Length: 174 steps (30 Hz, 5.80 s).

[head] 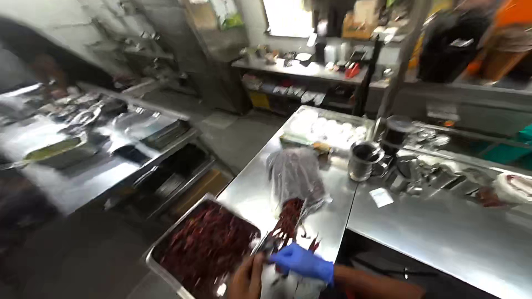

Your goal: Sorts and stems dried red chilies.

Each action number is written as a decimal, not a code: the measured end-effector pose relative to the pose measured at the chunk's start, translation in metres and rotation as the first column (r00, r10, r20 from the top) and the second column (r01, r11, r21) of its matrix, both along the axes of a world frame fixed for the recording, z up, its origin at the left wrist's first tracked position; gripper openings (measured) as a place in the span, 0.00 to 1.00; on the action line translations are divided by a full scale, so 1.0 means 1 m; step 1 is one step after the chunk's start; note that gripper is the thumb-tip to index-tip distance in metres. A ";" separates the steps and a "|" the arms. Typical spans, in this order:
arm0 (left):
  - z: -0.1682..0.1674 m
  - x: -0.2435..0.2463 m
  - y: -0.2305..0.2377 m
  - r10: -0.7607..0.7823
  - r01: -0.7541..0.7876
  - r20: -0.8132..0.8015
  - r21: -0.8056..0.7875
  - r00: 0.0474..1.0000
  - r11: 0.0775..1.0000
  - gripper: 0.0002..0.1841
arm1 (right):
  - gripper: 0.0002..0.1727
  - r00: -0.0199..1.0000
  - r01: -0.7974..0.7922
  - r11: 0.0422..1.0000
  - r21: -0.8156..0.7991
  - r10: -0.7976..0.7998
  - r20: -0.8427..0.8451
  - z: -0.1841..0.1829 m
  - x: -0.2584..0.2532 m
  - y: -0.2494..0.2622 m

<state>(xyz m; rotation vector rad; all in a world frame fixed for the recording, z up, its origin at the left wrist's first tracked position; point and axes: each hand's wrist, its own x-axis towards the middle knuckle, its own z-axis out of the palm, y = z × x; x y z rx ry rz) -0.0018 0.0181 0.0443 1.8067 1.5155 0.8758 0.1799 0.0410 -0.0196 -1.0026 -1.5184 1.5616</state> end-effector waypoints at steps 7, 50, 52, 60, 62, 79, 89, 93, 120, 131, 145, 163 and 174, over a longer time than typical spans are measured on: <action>-0.009 -0.071 0.020 0.268 -0.330 -0.596 0.006 0.757 0.944 0.30 | 0.26 0.498 -0.568 0.823 0.000 0.343 0.797 -0.072 0.021 -0.031; -0.043 0.028 -0.037 0.048 0.113 -0.537 0.264 0.842 0.958 0.12 | 0.27 0.835 0.080 0.819 0.568 -0.366 0.411 -0.019 -0.002 -0.020; -0.046 0.027 -0.040 0.075 0.139 -0.643 0.275 0.762 0.951 0.12 | 0.23 0.723 -0.035 0.672 0.740 -0.494 0.483 -0.019 -0.004 -0.023; -0.079 0.027 -0.048 0.031 -0.019 -0.158 0.081 0.987 0.997 0.16 | 0.31 0.999 -0.029 0.893 -0.449 0.012 -0.041 -0.021 0.004 -0.021; -0.081 0.033 -0.051 0.056 -0.041 -0.125 0.116 0.991 0.992 0.16 | 0.27 0.995 -0.058 0.849 -0.525 0.007 -0.098 -0.018 0.004 -0.024; -0.047 -0.007 -0.042 0.137 -0.149 -0.067 -0.228 0.988 0.962 0.15 | 0.25 0.992 0.086 0.996 -0.005 -0.085 0.097 -0.001 0.029 -0.013; -0.038 -0.059 0.012 0.231 -0.129 -0.466 0.241 0.854 0.962 0.16 | 0.24 0.991 0.043 0.742 -0.669 -0.117 -0.066 -0.068 0.081 -0.039; -0.108 -0.018 0.001 0.013 0.012 -0.406 0.060 0.914 0.998 0.11 | 0.23 0.987 0.038 0.758 -0.651 -0.129 -0.094 -0.068 0.082 -0.041; -0.088 0.025 -0.038 0.086 -0.038 -0.242 0.196 0.966 0.980 0.10 | 0.27 0.938 -0.118 0.987 -0.108 0.146 0.315 -0.027 0.003 -0.016; -0.065 0.019 -0.037 0.126 -0.117 -0.036 0.200 0.991 0.973 0.09 | 0.22 0.992 -0.062 0.975 -0.211 0.036 -0.122 -0.025 0.013 -0.008; -0.051 0.054 -0.028 0.262 -0.189 0.766 -0.186 0.587 0.964 0.05 | 0.21 0.691 -0.380 0.762 -0.524 -0.143 -0.708 -0.014 0.010 -0.016; -0.079 0.030 -0.030 0.137 -0.132 -0.021 0.158 0.990 0.979 0.07 | 0.26 0.960 0.054 0.996 -0.073 -0.032 0.279 -0.025 0.012 -0.005; -0.068 0.054 -0.025 0.230 -0.220 -0.019 0.227 0.973 0.949 0.08 | 0.27 0.934 -0.175 0.786 -0.593 -0.057 -0.351 -0.031 0.016 -0.004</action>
